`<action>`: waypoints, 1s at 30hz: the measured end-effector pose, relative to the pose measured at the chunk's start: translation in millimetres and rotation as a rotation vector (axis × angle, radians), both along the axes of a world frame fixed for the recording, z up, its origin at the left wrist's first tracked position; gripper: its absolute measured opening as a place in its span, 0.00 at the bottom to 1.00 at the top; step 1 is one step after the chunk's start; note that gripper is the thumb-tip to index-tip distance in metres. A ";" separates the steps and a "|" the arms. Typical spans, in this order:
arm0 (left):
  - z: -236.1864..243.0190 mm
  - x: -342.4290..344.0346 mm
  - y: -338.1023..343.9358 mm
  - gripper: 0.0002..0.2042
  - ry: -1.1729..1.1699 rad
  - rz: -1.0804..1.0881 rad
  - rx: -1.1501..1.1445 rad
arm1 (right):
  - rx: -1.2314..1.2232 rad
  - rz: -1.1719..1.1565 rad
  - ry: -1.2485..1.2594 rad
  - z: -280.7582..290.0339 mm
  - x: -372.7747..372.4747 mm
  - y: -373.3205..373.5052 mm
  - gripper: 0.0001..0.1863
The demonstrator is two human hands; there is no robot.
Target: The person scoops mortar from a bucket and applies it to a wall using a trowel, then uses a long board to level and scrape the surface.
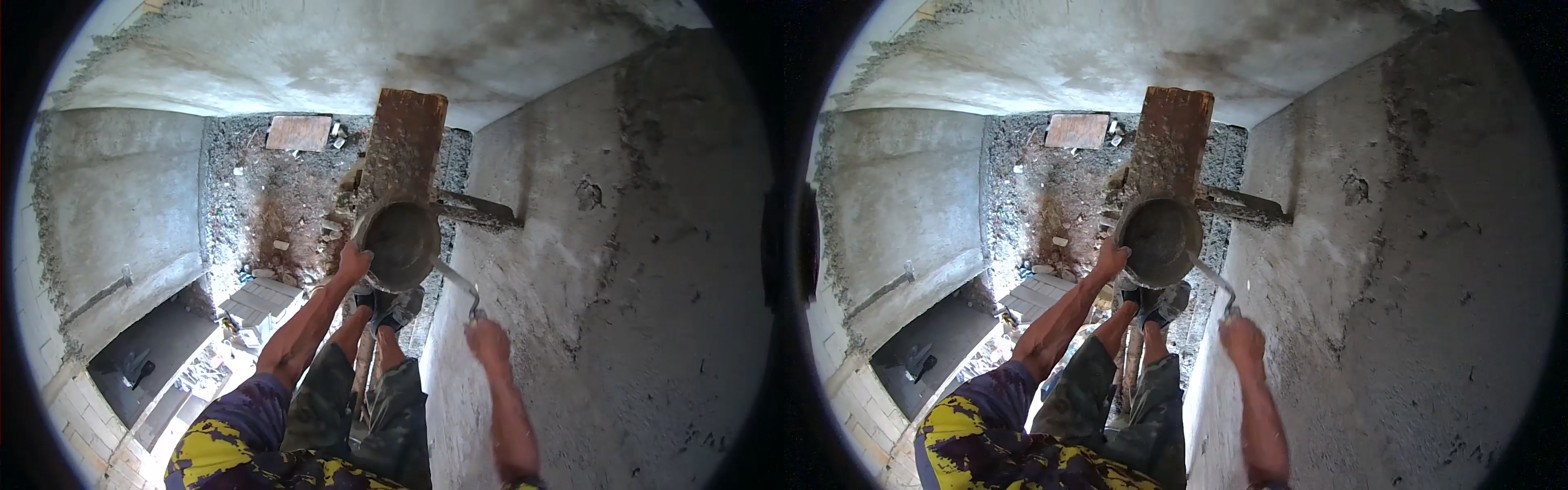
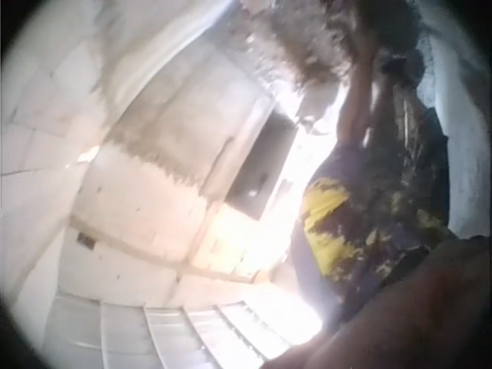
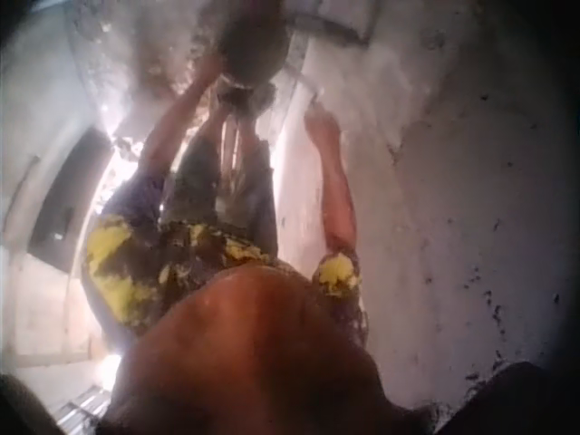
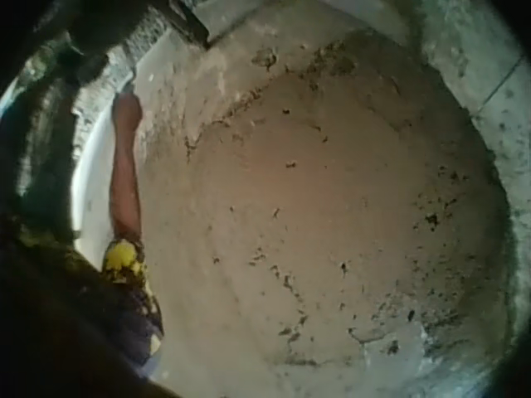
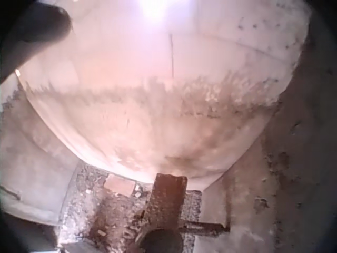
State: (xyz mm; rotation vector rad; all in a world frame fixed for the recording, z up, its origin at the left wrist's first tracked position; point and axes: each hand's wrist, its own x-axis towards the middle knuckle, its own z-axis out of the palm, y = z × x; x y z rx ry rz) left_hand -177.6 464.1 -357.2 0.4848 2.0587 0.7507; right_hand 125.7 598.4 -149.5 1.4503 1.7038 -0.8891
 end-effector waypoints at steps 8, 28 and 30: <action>224.6 46.1 21.1 0.18 -0.025 -0.267 -0.085 | 0.308 0.414 0.379 21.5 -91.7 -7.3 0.08; 537.9 51.3 12.5 0.22 0.070 -0.207 0.088 | -0.134 0.065 0.706 279.7 -45.9 -51.3 0.17; 555.4 65.6 19.0 0.17 -0.025 -0.199 -0.030 | -0.262 -0.128 0.785 273.7 -30.4 -60.4 0.18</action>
